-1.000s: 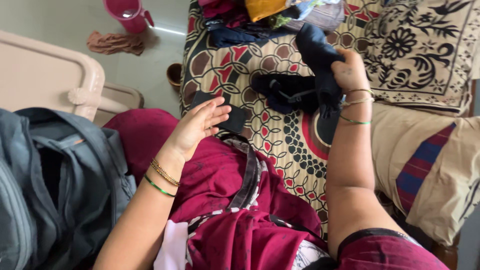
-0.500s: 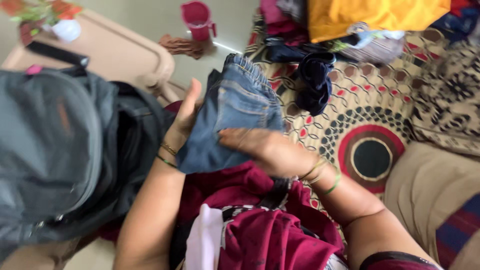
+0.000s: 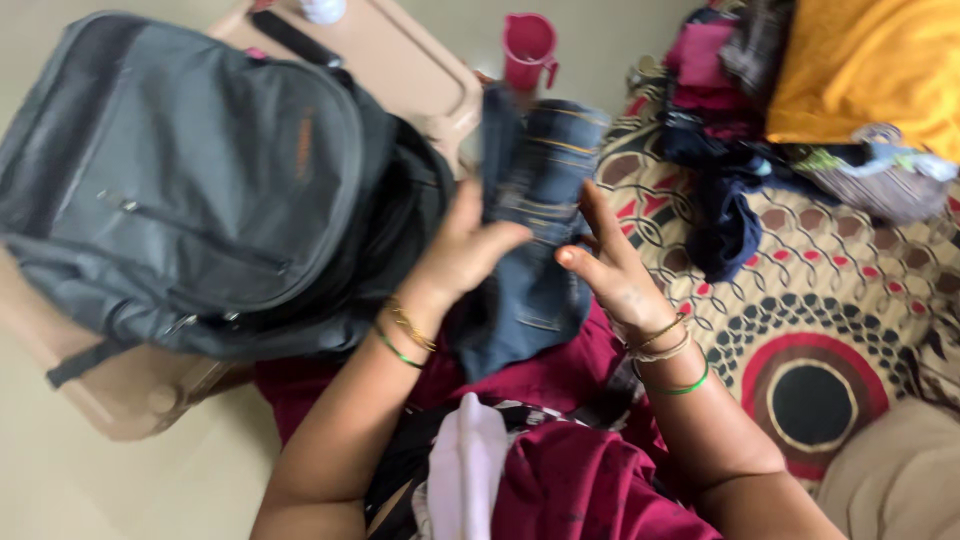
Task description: The person packs a backpack by folding clothes and placing them inside. They handle items including a pink patterned shirt, blue jeans, underwear, and a yellow t-shirt, folding each before putting it in the bag.
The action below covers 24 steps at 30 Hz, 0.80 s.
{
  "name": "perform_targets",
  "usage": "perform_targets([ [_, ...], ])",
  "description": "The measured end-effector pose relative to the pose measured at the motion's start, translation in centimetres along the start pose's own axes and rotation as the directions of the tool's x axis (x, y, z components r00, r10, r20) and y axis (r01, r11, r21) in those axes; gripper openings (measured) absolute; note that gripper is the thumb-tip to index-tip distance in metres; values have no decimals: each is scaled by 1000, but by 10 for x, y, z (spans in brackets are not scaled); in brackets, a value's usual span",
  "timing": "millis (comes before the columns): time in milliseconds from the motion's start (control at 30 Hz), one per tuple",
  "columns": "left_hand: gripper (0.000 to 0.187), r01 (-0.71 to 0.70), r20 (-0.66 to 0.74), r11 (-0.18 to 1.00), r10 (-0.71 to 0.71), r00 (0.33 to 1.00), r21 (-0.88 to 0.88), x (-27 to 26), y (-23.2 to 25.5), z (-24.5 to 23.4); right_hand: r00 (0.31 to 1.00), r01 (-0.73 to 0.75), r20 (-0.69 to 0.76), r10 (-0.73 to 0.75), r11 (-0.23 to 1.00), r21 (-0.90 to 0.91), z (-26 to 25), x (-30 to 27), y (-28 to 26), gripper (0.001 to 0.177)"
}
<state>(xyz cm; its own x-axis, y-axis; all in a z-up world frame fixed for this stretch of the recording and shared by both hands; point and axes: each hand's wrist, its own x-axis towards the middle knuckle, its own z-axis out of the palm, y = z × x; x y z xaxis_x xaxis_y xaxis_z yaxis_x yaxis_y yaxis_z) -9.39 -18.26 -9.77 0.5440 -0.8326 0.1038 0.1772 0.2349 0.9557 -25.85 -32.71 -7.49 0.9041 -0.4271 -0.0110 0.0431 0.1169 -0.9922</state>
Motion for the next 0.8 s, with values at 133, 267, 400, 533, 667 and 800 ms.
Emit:
perform_targets([
  [133,118,-300,211,870,233,950,392,-13,25,32,989,-137,81,120,958,252,5,12,-8,69],
  [267,138,-234,231,753,111,967,615,-25,33,35,948,-313,8,317,931,189,10,10,-19,53],
  [400,140,-269,242,602,128,962,752,-22,42,35,966,-249,15,259,910,332,5,21,-9,43],
  [533,114,-309,281,475,131,951,824,-12,58,25,938,-291,-27,346,826,483,-4,41,23,28],
  [667,67,-290,137,493,323,937,820,-15,63,-2,911,-277,-31,410,668,690,-3,56,35,33],
  [800,57,-36,-70,293,343,937,955,-41,51,-40,947,-91,-138,289,656,749,-23,66,30,34],
])
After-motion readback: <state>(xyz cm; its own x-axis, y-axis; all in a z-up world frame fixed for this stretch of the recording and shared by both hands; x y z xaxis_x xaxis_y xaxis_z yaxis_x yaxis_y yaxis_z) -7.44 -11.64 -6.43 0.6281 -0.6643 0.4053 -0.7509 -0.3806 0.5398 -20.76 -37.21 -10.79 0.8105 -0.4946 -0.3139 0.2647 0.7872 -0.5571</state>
